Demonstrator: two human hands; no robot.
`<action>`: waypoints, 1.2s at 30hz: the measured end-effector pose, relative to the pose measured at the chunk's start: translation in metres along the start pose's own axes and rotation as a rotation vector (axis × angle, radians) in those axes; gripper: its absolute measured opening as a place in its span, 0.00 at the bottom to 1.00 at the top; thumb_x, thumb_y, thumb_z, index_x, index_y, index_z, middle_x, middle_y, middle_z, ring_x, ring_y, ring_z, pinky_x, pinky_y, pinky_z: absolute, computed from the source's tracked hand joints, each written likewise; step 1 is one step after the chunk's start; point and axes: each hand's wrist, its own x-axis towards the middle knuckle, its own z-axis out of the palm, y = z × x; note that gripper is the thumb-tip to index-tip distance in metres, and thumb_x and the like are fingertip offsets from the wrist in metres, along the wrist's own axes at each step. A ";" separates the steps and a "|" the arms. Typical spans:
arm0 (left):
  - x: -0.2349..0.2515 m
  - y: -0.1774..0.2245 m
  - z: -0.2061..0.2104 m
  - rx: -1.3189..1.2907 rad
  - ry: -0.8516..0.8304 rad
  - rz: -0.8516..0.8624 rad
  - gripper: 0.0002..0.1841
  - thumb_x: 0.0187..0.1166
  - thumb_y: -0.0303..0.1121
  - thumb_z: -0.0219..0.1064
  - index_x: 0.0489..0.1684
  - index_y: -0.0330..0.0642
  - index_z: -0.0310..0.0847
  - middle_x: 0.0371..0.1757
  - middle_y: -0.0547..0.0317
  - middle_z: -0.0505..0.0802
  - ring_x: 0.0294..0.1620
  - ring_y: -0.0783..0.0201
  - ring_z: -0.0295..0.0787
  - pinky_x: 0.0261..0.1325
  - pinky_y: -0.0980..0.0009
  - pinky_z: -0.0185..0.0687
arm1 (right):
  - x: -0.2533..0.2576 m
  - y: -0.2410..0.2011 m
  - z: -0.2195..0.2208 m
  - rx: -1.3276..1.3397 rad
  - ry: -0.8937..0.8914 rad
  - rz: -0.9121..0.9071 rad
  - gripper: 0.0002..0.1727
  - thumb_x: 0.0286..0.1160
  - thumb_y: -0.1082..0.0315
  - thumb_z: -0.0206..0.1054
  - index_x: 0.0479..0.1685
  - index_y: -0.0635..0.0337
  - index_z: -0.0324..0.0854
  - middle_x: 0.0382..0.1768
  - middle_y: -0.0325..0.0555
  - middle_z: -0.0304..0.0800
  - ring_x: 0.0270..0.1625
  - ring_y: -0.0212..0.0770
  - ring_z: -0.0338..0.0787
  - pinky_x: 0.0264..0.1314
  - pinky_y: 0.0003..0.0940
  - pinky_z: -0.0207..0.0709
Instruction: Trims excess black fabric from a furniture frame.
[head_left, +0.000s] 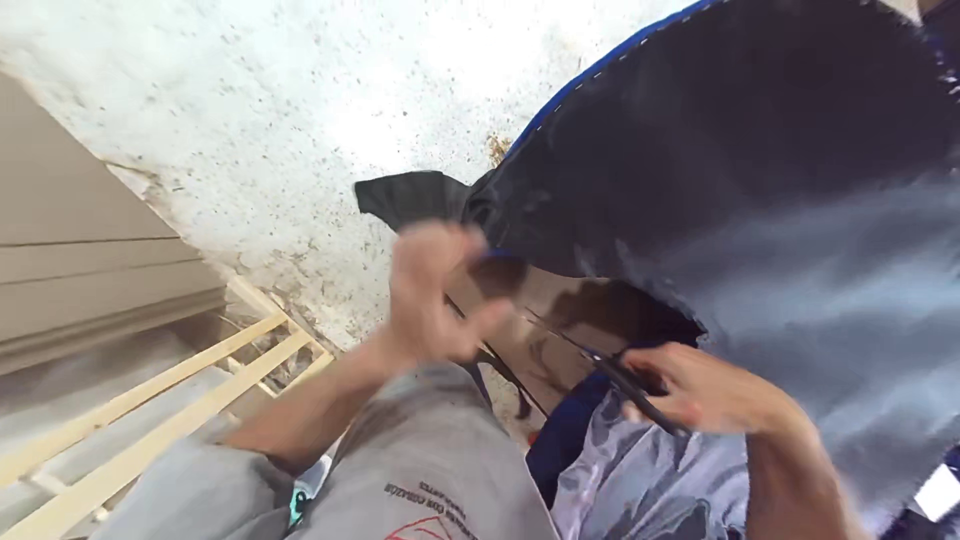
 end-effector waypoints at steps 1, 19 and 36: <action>0.016 -0.032 -0.001 -0.002 -0.118 -0.107 0.55 0.65 0.68 0.74 0.84 0.33 0.61 0.80 0.37 0.78 0.83 0.44 0.71 0.83 0.41 0.66 | -0.014 0.010 0.007 0.056 -0.008 0.031 0.35 0.54 0.20 0.67 0.32 0.44 0.85 0.17 0.28 0.77 0.19 0.29 0.76 0.22 0.36 0.73; -0.018 -0.077 -0.024 -0.480 -0.473 -0.580 0.20 0.93 0.38 0.47 0.40 0.39 0.83 0.18 0.75 0.74 0.18 0.81 0.68 0.27 0.81 0.70 | 0.061 -0.012 0.041 0.399 0.017 -0.232 0.37 0.61 0.24 0.69 0.47 0.50 0.84 0.26 0.24 0.84 0.27 0.19 0.81 0.29 0.19 0.75; -0.017 -0.076 -0.039 0.168 -0.422 -0.309 0.18 0.91 0.40 0.54 0.44 0.36 0.85 0.24 0.47 0.88 0.27 0.48 0.88 0.31 0.44 0.82 | 0.058 -0.012 0.067 0.689 0.134 -0.239 0.40 0.58 0.23 0.71 0.49 0.51 0.84 0.28 0.29 0.88 0.28 0.28 0.88 0.31 0.26 0.84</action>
